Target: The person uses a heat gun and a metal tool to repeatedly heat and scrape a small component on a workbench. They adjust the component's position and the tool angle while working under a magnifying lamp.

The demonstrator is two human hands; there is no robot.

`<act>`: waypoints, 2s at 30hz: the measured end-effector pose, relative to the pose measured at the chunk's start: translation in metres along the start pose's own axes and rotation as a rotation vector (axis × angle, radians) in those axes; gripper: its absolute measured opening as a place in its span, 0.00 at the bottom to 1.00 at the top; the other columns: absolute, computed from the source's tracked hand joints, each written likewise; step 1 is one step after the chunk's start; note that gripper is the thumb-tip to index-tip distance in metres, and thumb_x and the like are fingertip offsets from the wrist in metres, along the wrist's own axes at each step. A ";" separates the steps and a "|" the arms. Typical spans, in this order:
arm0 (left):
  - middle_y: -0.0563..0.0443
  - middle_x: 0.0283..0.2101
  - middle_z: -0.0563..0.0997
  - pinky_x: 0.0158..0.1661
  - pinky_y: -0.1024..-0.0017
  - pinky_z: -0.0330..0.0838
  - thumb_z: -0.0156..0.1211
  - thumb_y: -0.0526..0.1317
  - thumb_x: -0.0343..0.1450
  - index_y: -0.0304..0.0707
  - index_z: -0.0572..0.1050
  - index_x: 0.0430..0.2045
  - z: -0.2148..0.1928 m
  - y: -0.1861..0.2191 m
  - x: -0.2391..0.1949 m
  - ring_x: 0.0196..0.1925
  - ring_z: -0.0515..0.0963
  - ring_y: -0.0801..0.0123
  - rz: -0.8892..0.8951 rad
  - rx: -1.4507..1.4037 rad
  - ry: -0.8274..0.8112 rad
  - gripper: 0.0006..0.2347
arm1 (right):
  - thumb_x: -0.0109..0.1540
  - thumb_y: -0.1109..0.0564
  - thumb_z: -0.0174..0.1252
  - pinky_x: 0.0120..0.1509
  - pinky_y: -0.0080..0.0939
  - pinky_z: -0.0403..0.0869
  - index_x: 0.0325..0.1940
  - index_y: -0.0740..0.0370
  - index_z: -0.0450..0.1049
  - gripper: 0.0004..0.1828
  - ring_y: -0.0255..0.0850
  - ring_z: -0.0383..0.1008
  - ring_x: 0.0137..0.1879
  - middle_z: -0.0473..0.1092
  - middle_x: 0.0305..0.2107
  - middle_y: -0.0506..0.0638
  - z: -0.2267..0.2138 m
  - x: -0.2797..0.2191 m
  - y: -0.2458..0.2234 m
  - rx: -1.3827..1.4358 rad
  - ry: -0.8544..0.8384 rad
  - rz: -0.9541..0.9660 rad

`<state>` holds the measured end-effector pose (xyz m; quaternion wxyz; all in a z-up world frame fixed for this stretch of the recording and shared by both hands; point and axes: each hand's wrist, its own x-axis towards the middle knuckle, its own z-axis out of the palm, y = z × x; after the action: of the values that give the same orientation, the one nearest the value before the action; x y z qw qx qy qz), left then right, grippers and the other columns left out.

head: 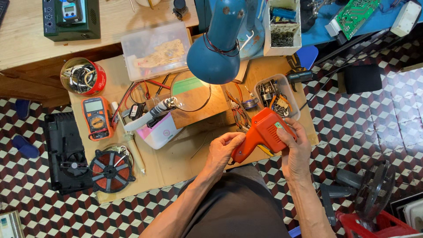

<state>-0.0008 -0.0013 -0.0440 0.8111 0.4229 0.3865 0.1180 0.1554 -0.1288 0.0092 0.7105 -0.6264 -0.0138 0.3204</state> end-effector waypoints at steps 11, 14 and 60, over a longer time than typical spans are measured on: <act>0.53 0.33 0.83 0.28 0.80 0.69 0.62 0.44 0.72 0.32 0.82 0.41 0.001 0.001 -0.002 0.30 0.76 0.79 -0.065 0.048 0.094 0.13 | 0.56 0.51 0.68 0.50 0.36 0.73 0.63 0.63 0.67 0.33 0.36 0.73 0.49 0.72 0.46 0.51 -0.001 -0.001 0.009 -0.030 0.005 0.029; 0.51 0.32 0.85 0.25 0.79 0.66 0.58 0.46 0.73 0.33 0.81 0.43 -0.002 -0.002 0.001 0.28 0.77 0.77 -0.088 0.057 0.045 0.15 | 0.54 0.50 0.68 0.49 0.37 0.71 0.63 0.62 0.68 0.35 0.37 0.72 0.48 0.72 0.46 0.51 0.000 0.000 0.010 -0.031 0.044 0.050; 0.51 0.36 0.85 0.39 0.79 0.76 0.62 0.46 0.71 0.29 0.80 0.41 -0.010 -0.002 -0.015 0.36 0.81 0.77 0.002 -0.140 0.058 0.15 | 0.57 0.56 0.60 0.56 0.45 0.77 0.61 0.60 0.66 0.28 0.40 0.75 0.54 0.72 0.49 0.51 0.002 0.010 0.023 0.030 -0.054 0.188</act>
<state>-0.0182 -0.0047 -0.0413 0.8270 0.3621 0.4001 0.1575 0.1523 -0.1226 -0.0147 0.6857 -0.6055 0.0308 0.4028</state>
